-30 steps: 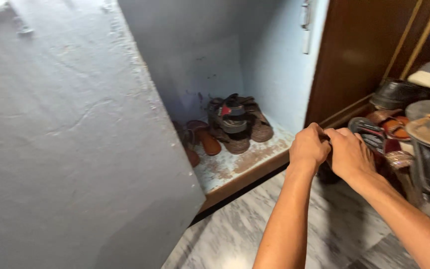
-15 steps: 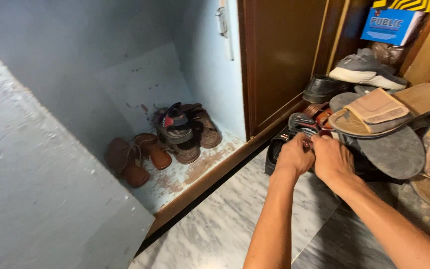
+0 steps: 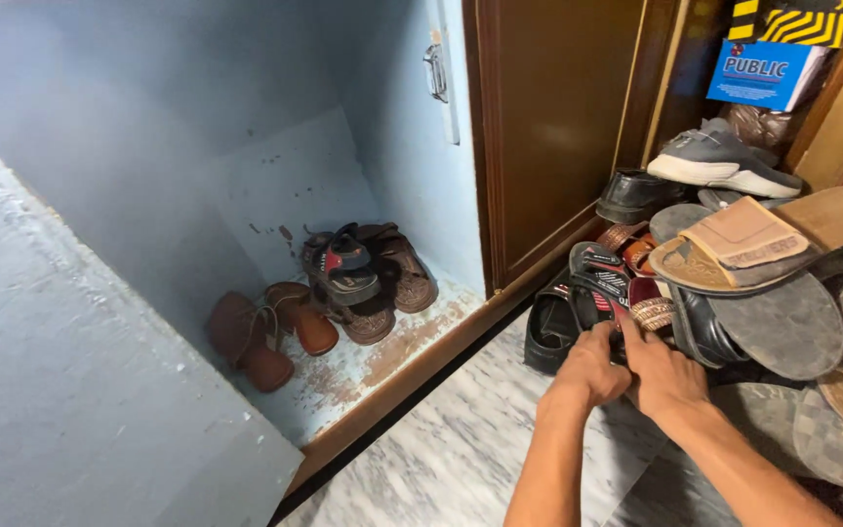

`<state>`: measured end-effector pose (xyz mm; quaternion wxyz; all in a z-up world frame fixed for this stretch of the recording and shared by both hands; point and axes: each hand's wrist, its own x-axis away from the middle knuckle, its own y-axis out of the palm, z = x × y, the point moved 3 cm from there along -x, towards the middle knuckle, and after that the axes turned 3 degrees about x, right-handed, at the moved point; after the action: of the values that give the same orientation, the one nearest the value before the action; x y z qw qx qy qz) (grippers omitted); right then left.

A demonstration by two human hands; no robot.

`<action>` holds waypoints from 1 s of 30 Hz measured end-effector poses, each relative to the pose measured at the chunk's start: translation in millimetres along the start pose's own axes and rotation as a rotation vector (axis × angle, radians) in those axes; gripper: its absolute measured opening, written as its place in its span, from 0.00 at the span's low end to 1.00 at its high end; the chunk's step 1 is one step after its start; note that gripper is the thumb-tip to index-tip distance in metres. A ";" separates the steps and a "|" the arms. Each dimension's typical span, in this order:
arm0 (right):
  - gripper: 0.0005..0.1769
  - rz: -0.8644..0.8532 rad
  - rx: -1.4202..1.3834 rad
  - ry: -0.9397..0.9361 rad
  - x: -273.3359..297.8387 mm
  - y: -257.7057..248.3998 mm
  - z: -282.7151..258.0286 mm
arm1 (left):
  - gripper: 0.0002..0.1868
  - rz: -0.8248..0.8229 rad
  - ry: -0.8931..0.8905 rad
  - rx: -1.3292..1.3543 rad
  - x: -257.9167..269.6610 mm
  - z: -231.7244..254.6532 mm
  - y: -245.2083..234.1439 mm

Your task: Organizing and cleaning shoes in a shoe cabinet.

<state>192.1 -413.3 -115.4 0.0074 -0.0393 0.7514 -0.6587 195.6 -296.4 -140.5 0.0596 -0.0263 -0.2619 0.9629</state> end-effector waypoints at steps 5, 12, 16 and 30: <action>0.36 0.023 0.071 -0.067 -14.5 22.3 -3.6 | 0.44 0.019 -0.092 0.087 11.0 2.8 -15.3; 0.18 0.058 0.181 -0.058 -31.3 31.7 -14.1 | 0.28 0.152 -0.149 0.229 16.9 -34.0 -29.3; 0.24 0.027 -0.153 0.014 0.5 -18.0 -34.7 | 0.27 0.193 -0.197 0.278 28.3 -67.2 -34.2; 0.19 -0.231 -0.609 -0.460 63.1 -55.8 -113.9 | 0.34 -0.179 -0.322 1.886 113.7 -60.3 -55.6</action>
<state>124.9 -312.2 -42.4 0.0891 -0.2706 0.8817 -0.3761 93.4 -203.9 -166.5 0.0928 0.1849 0.6144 0.7614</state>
